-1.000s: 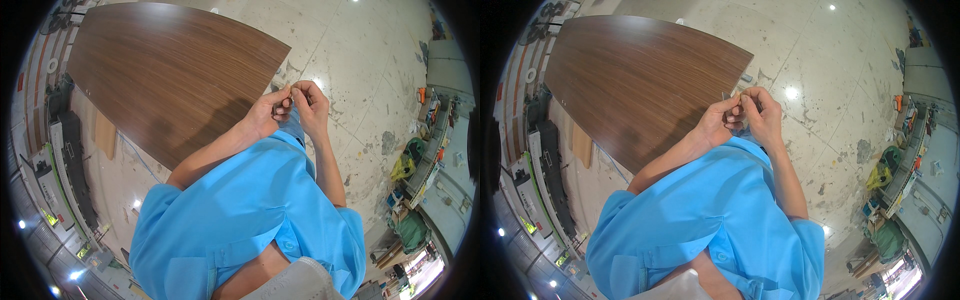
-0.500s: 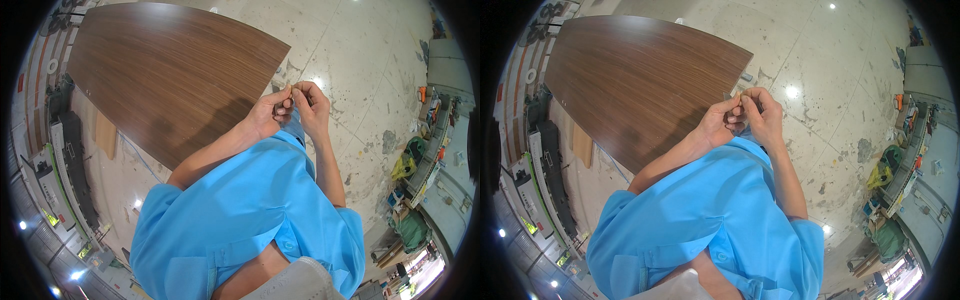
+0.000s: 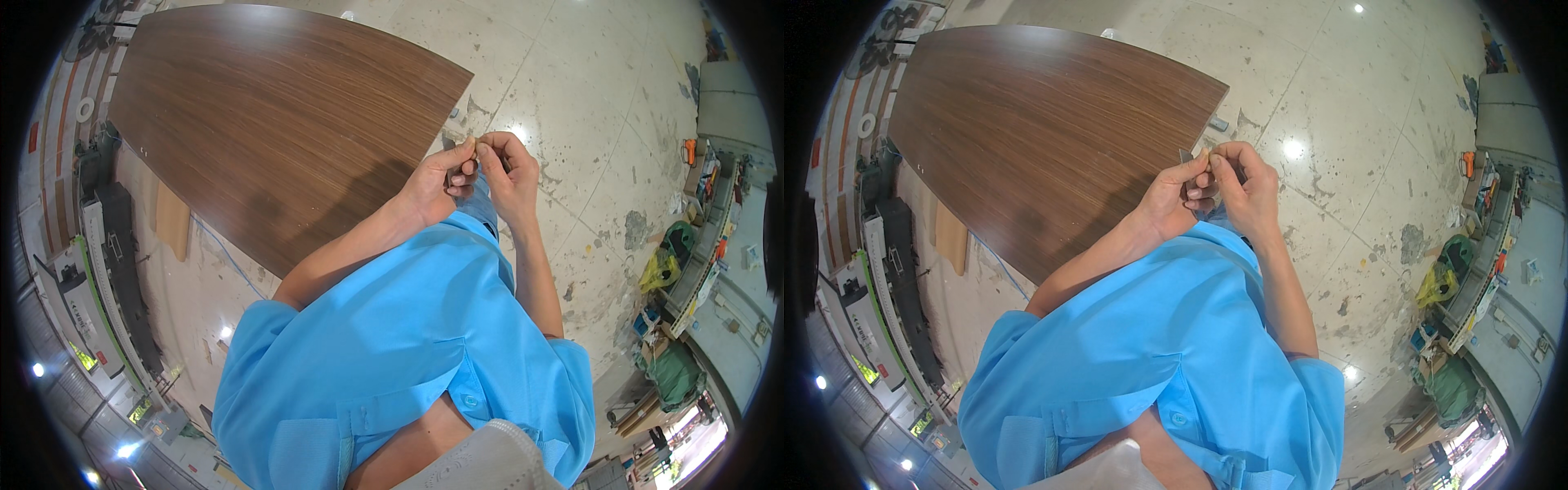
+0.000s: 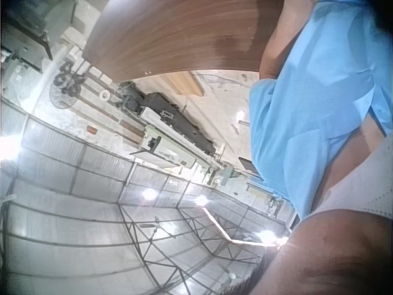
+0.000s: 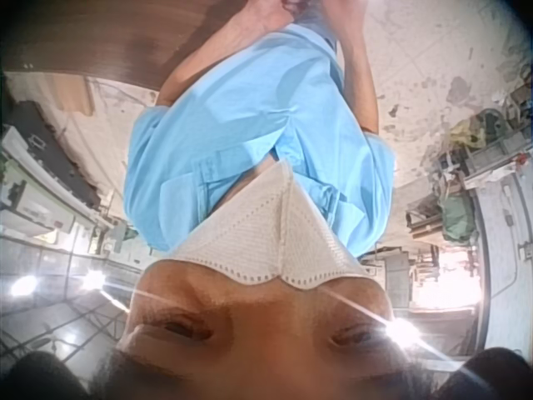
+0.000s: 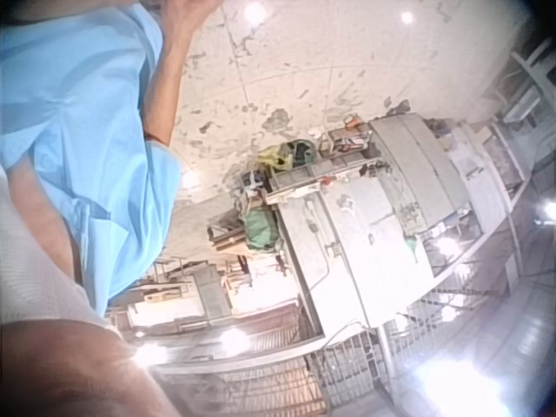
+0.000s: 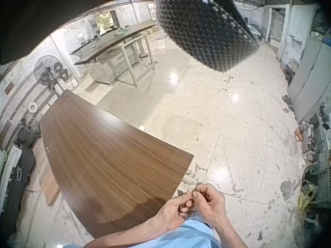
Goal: The person cuts a label from a sheet using scissors, then peels the backing and applies the label to the edge of a wooden tabletop. The person handles the label and scissors directly.
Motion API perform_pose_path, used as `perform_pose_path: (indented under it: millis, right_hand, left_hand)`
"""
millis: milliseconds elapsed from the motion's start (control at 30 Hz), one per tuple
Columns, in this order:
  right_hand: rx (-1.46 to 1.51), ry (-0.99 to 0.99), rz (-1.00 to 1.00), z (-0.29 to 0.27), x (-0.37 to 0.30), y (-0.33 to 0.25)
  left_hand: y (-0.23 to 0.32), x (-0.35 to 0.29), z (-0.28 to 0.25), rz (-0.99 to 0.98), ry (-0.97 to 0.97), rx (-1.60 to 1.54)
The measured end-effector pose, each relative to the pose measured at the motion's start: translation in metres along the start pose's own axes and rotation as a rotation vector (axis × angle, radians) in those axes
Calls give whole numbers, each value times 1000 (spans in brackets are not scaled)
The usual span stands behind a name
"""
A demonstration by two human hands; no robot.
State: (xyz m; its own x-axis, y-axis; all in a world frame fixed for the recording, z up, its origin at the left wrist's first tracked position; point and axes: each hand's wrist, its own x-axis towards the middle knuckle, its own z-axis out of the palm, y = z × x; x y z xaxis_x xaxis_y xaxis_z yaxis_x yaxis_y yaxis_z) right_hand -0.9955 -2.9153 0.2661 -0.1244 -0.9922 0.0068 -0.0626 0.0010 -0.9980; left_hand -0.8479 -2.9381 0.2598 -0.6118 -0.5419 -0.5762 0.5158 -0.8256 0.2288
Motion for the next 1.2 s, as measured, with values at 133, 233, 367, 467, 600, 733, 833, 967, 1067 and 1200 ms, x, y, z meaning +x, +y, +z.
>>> perform_pose_path:
  millis: [133, 233, 367, 467, 600, 733, 833, 967, 1067, 1200]
  right_hand:
    - [-32, -10, 18, -2, -1, 0]
    - [-28, -7, 19, -2, -2, 1]
    - [-10, 0, 11, -2, -3, 2]
    - [-1, -1, 31, -1, -3, 2]
    - [91, 10, 59, -1, -4, 0]
    - [265, -2, 170, -4, -4, -4]
    - [349, -6, 250, -8, -4, -9]
    - [315, -63, 293, -12, -3, -11]
    - [284, -109, 298, -12, -6, -9]
    - [257, -97, 252, -5, -12, -4]
  left_hand:
    - [-1, 1, -1, -4, 2, 8]
    - [-3, 0, 0, 0, 16, 8]
    - [-3, 0, 1, 19, 30, 21]
    - [-4, 0, 2, 27, 47, 37]
    - [-3, 0, 2, 68, 51, 64]
    - [4, 1, 0, 284, -10, 354]
    - [9, -1, -2, 361, -27, 512]
    - [13, -6, -5, 396, -2, 625]
    - [19, -9, -10, 359, -57, 677]
    - [20, -9, -17, 292, -98, 762]
